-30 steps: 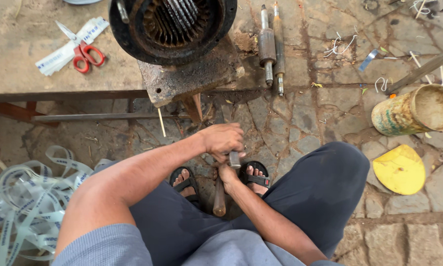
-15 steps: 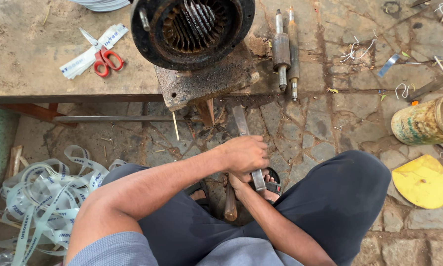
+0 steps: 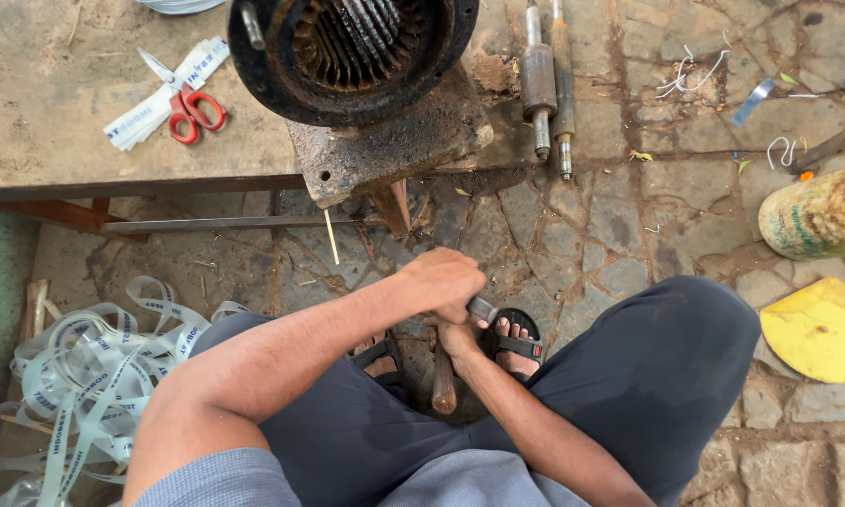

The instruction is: The person uses a hammer and a metal rod to tap and adjust components inside a motor casing while sitting on the ground.

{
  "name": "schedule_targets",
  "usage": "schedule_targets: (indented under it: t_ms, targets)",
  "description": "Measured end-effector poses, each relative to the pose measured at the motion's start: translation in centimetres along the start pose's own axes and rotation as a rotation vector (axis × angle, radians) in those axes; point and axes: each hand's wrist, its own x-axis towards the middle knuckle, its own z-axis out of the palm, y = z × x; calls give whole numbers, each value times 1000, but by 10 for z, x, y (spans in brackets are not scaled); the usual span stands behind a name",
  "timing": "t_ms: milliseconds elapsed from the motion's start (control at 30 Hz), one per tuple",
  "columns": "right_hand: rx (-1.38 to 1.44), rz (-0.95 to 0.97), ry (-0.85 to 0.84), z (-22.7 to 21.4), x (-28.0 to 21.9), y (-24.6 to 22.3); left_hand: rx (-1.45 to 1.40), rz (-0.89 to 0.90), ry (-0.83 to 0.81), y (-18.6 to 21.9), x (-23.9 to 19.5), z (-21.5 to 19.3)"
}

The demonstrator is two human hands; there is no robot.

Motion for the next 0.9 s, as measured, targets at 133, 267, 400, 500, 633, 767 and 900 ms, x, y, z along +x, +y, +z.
schedule_targets:
  t_ms: [133, 267, 400, 500, 633, 767, 900]
  targets:
    - [17, 7, 10, 2, -6, -4, 7, -2, -73, -4, 0, 6]
    - [26, 9, 21, 4, -12, -9, 94, 56, -19, -6, 4, 14]
    - [9, 51, 9, 3, -26, -23, 51, 59, 8, -9, 6, 16]
    - [38, 84, 11, 4, -33, -29, 61, 78, 16, -9, 6, 17]
    - [31, 85, 38, 4, -29, -30, 71, 84, 20, -9, 8, 18]
    - [31, 77, 34, 1, -21, -19, 86, 74, 14, -9, 9, 20]
    - [35, 60, 26, 0, -10, -9, 76, 76, 9, -9, 10, 21]
